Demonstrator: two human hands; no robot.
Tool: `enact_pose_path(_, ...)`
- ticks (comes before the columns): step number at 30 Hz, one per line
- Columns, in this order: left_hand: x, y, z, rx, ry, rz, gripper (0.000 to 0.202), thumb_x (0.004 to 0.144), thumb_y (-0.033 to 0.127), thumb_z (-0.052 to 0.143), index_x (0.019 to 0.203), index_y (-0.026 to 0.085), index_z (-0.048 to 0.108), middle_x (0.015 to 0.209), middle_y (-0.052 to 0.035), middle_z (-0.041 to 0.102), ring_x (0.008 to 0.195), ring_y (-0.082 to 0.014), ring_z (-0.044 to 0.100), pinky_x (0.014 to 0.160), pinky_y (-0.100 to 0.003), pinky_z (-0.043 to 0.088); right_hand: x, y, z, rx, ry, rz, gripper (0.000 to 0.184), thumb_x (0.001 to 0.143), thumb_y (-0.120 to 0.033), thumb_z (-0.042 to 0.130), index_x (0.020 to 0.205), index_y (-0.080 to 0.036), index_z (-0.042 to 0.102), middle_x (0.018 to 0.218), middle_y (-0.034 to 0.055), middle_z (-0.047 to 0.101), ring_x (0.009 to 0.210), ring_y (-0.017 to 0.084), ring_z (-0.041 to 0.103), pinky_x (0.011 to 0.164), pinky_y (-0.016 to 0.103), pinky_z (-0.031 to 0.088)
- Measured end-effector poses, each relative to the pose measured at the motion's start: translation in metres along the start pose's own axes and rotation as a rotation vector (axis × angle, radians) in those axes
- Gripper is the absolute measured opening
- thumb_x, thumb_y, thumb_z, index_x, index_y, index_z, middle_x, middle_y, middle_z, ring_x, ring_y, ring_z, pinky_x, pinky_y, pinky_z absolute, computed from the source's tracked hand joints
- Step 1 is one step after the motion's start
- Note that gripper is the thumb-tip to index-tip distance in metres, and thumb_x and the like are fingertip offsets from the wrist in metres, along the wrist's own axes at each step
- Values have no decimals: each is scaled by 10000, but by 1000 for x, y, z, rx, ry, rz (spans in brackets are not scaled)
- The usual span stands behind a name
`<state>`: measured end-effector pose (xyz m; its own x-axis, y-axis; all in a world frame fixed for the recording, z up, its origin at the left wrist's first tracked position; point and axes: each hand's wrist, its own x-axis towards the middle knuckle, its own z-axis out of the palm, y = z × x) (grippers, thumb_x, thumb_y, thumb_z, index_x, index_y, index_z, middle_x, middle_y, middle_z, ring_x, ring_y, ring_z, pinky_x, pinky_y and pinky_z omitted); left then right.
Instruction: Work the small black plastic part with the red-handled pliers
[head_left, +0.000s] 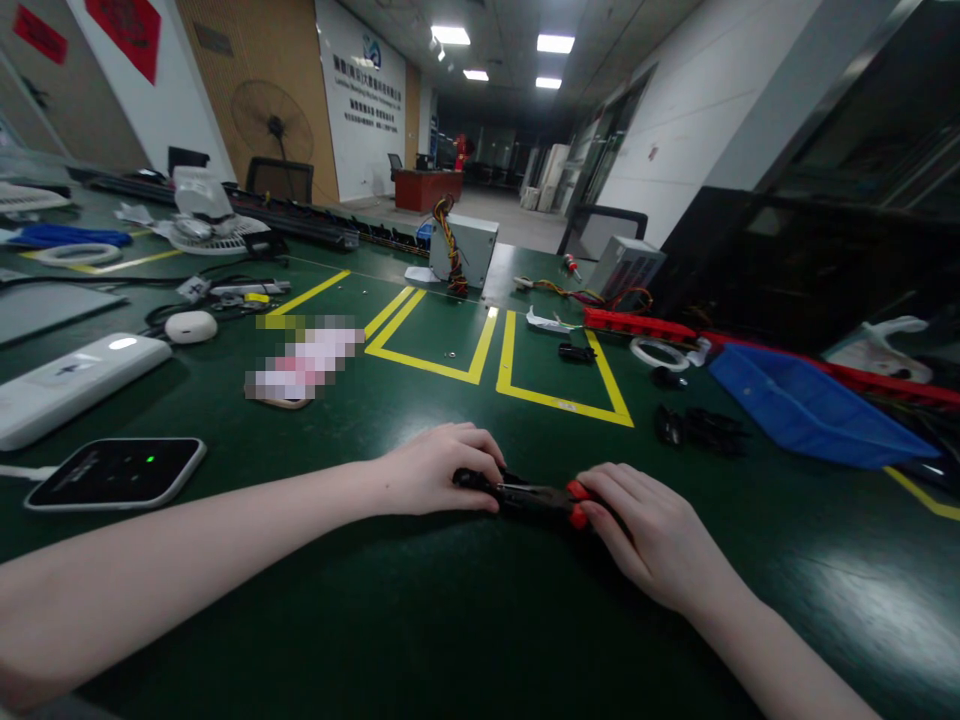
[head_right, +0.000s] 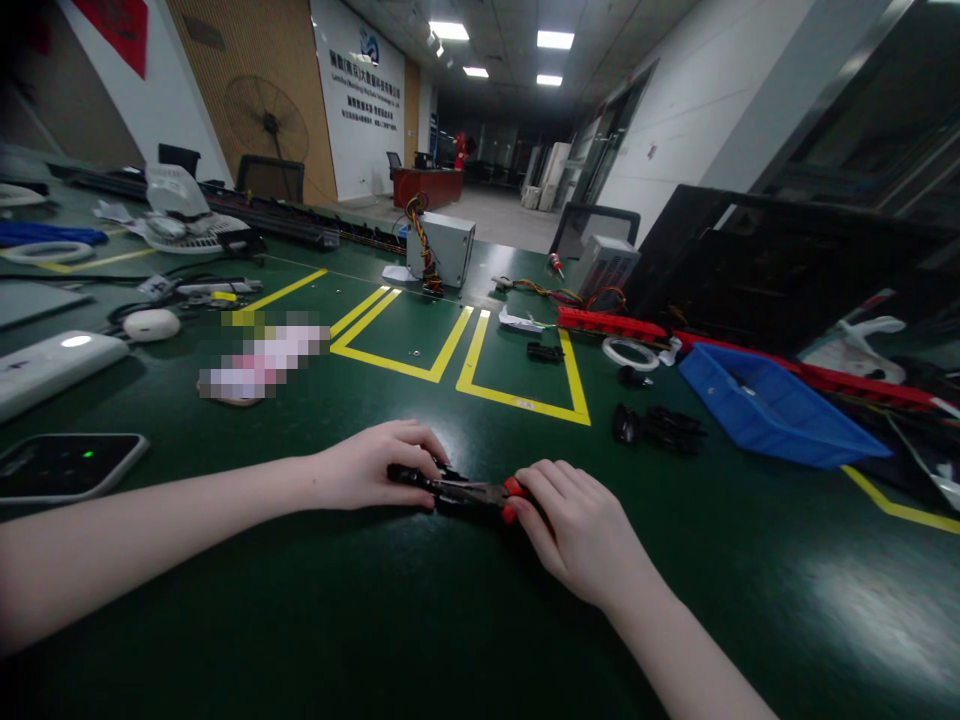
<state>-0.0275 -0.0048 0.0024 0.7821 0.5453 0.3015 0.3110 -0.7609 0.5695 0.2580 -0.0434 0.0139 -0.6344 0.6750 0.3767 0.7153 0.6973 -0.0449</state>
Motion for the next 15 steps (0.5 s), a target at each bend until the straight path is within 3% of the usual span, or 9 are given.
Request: enact_pose_path(15, 0, -3, 0, -29, 2, -8, 140, 859, 240, 717, 981, 178, 686, 1141, -62, 669, 1037, -205, 620, 879, -350, 489, -2, 4, 1, 36, 13, 16, 251, 973, -300, 424, 989, -181, 645, 922, 70, 696, 795, 163, 643, 681, 282, 530)
